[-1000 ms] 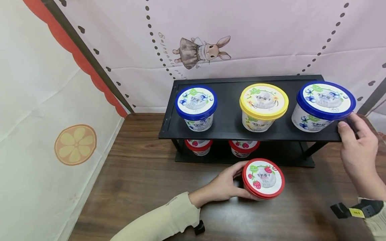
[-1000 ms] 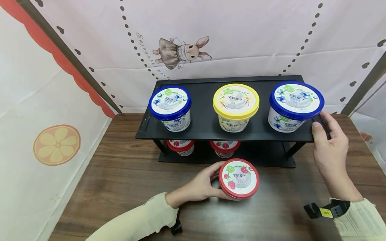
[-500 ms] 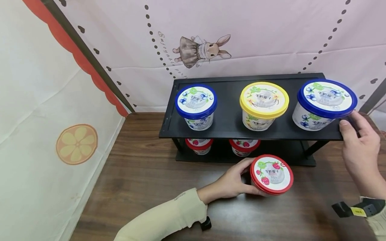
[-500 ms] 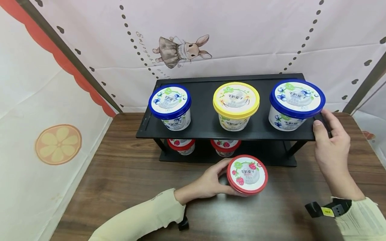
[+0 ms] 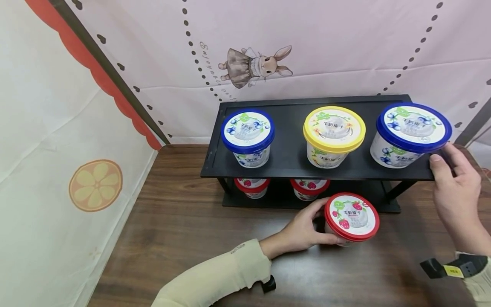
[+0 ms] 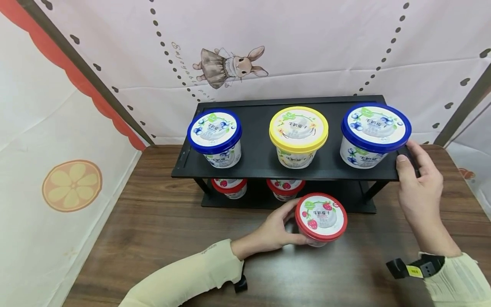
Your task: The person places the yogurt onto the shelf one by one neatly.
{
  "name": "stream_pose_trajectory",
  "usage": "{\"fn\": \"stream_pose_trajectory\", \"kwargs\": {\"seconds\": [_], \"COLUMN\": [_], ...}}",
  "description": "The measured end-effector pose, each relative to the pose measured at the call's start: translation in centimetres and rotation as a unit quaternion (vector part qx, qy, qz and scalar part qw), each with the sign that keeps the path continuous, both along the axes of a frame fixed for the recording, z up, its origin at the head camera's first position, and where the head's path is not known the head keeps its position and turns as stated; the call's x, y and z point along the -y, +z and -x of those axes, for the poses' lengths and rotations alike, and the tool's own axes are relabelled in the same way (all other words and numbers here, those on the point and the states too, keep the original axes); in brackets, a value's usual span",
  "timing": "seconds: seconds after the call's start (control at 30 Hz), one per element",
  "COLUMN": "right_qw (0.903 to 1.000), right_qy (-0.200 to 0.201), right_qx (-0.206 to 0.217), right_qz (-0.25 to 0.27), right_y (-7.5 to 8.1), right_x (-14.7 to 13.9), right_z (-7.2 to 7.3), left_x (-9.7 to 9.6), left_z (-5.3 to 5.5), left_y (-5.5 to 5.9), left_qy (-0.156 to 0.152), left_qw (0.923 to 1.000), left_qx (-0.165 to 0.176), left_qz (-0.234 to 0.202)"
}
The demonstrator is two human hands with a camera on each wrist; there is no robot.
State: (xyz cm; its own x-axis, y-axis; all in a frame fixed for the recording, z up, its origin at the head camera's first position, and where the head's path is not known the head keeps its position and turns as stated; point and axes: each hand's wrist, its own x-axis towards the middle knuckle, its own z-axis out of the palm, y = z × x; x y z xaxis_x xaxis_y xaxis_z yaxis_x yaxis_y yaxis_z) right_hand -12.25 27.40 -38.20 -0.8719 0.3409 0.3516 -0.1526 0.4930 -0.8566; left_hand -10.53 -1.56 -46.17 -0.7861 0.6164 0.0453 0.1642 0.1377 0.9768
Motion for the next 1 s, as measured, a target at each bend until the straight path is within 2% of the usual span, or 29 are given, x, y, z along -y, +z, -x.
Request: {"fn": "stream_pose_trajectory", "kwargs": {"seconds": [0.37, 0.47, 0.7, 0.87, 1.0], "right_qw": [0.9999, 0.9999, 1.0000, 0.9999, 0.9999], "right_qy": [-0.008, -0.011, -0.008, -0.015, -0.016], "right_qx": [0.008, 0.010, 0.002, 0.002, 0.002], "right_qz": [0.004, 0.002, 0.003, 0.001, 0.004], "right_y": [0.1, 0.1, 0.1, 0.4, 0.4], "right_x": [0.2, 0.3, 0.2, 0.2, 0.2], "right_z": [0.0, -0.1, 0.0, -0.1, -0.1], "left_x": [-1.1, -1.4, -2.5, -3.5, -4.3], "left_z": [0.4, 0.5, 1.2, 1.5, 1.7], "left_y": [-0.6, -0.8, -0.6, -0.5, -0.4], "left_qy": [0.003, 0.005, 0.011, 0.022, 0.029], "left_qw": [0.9995, 0.9989, 0.9969, 0.9930, 0.9928], "left_qx": [-0.015, -0.034, -0.078, -0.115, -0.115], "left_qz": [0.029, 0.031, -0.001, 0.015, 0.008]}}
